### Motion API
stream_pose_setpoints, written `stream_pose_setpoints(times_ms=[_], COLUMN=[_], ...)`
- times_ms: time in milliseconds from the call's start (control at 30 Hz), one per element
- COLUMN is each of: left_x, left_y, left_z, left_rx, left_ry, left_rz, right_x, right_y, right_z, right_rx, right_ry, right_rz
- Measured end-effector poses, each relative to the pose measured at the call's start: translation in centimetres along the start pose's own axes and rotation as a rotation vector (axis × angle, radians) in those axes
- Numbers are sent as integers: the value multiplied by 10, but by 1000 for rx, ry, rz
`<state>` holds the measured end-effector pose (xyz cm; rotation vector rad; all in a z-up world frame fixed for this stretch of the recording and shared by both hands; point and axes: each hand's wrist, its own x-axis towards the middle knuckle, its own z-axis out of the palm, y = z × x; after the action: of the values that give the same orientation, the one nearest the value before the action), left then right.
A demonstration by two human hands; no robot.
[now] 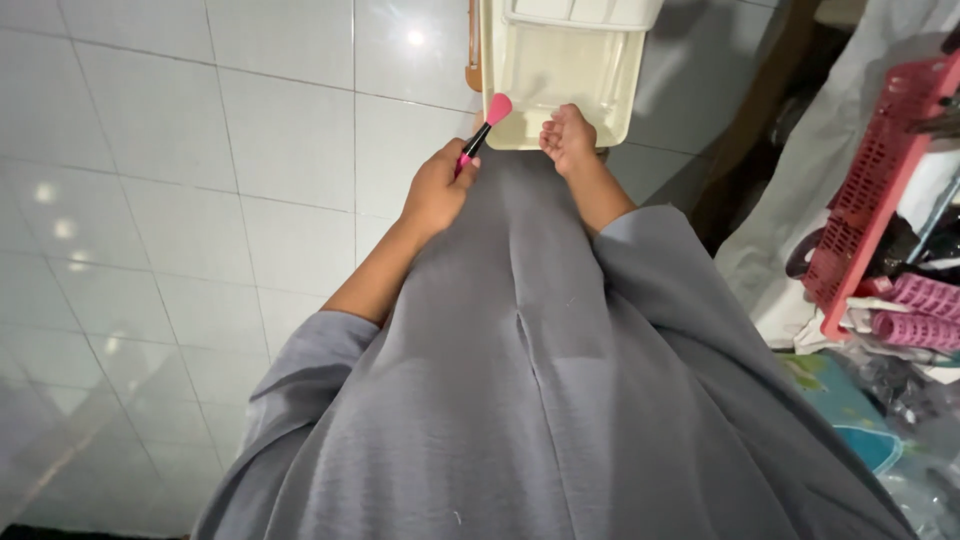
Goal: Organizing jewelry, hair rollers, brushes, and other personal accessories into containers.
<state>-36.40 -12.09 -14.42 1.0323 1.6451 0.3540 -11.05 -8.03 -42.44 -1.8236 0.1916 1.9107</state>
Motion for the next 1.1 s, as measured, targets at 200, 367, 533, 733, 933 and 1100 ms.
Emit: stream_pose_setpoints(times_ms=[200, 367, 533, 733, 933, 1100], left_x=[26, 47, 63, 43, 10, -4], left_y=[-8, -19, -26, -37, -44, -49], left_z=[12, 40, 61, 49, 21, 6], left_rx=[138, 240, 312, 360, 350, 226], left_ry=[-28, -89, -100, -200, -209, -150], left_rz=[32, 75, 179, 125, -10, -109], right_x=[-85, -178, -118, -5, 47, 109], right_y=[1, -1, -9, -44, -59, -52], right_z=[30, 62, 49, 37, 62, 68], right_rx=[-207, -302, -259, -18, 78, 150], right_ry=[270, -269, -312, 53, 138, 112], right_rz=[-230, -378, -348, -198, -124, -88])
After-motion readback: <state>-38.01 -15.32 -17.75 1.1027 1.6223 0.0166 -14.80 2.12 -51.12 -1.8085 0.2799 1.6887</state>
